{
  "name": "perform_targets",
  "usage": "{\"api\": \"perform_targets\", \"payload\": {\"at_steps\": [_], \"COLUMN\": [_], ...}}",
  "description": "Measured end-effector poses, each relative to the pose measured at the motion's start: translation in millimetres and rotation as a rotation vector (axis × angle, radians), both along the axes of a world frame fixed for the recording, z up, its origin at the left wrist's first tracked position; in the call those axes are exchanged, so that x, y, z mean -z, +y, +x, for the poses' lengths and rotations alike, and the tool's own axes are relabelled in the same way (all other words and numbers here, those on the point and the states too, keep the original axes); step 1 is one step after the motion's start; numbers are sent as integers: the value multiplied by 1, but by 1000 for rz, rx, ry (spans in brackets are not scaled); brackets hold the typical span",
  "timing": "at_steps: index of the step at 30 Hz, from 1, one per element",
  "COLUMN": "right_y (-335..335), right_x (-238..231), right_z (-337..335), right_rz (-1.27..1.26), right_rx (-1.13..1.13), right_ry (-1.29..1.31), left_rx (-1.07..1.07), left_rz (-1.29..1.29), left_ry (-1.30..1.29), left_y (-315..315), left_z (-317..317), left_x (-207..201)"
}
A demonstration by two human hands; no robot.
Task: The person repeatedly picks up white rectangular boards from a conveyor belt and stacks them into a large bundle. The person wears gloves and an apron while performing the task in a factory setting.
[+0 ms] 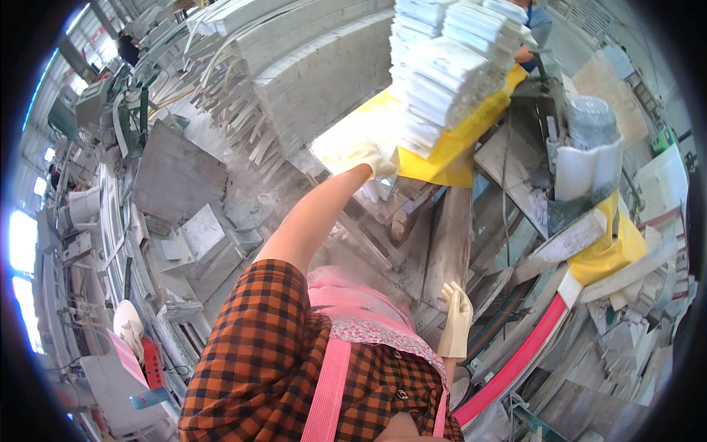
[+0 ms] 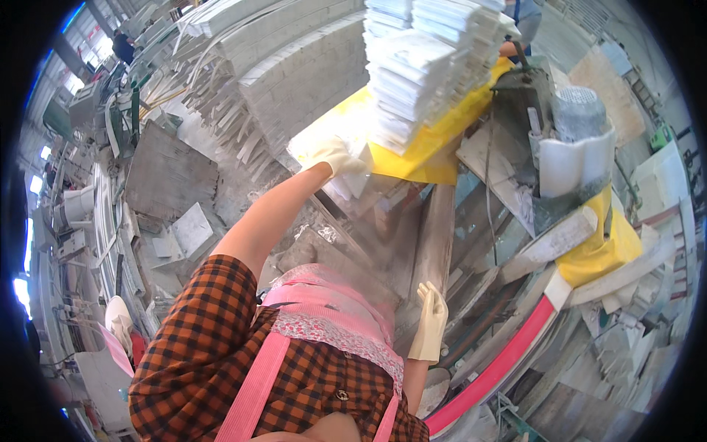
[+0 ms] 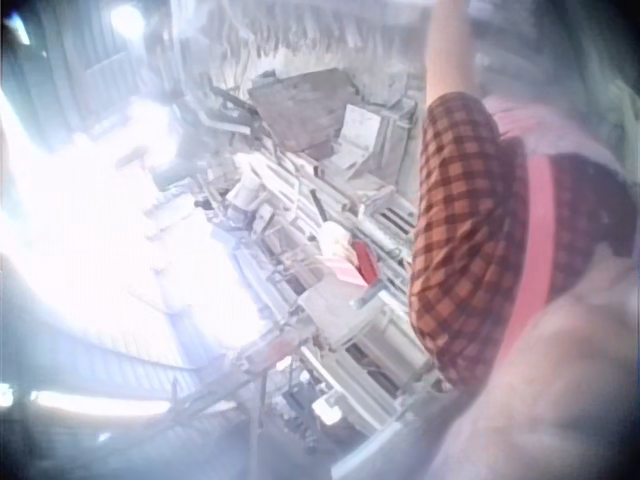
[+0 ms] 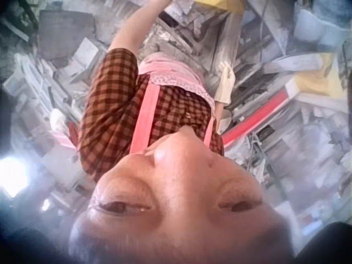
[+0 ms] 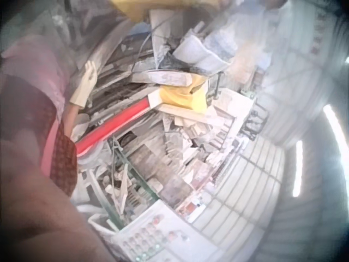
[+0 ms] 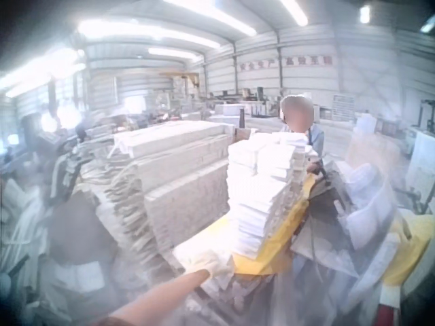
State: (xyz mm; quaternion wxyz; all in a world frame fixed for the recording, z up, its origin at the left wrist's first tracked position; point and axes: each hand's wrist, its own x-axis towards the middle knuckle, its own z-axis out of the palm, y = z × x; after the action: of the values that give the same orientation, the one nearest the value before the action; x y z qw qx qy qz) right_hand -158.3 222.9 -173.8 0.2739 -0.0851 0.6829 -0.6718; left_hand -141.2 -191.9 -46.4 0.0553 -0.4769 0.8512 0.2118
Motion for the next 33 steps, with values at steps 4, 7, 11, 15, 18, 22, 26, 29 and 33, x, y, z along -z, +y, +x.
{"api": "perform_targets", "payload": {"at_steps": [4,7,11,15,18,22,26,29,33], "right_y": [-38,-85,-155,-223,-271,-320,-343,-359,-396], "right_x": [2,-2,-21,-44,-59,-86,-103,-92,-59], "right_z": [1,5,26,43,60,83,86,68,25], "right_rz": [51,28,51,42,121,117,136,117,205], "right_rx": [-1,-23,70,83,136,263,300,210,118], "right_ry": [40,90,159,251,232,190,234,315,414], "left_rx": [29,132,137,98,31,-143,-274,-276,-419], "left_rz": [87,340,678,670,907,1030,1508,1677,1572], "left_ry": [273,403,679,370,406,628,891,1008,1020], "left_y": [-21,-49,-73,-97,-105,-111,-126,-149,-211], "left_z": [27,51,61,71,87,93,93,95,103], "left_x": [9,16,35,45,42,39,48,54,46]}}
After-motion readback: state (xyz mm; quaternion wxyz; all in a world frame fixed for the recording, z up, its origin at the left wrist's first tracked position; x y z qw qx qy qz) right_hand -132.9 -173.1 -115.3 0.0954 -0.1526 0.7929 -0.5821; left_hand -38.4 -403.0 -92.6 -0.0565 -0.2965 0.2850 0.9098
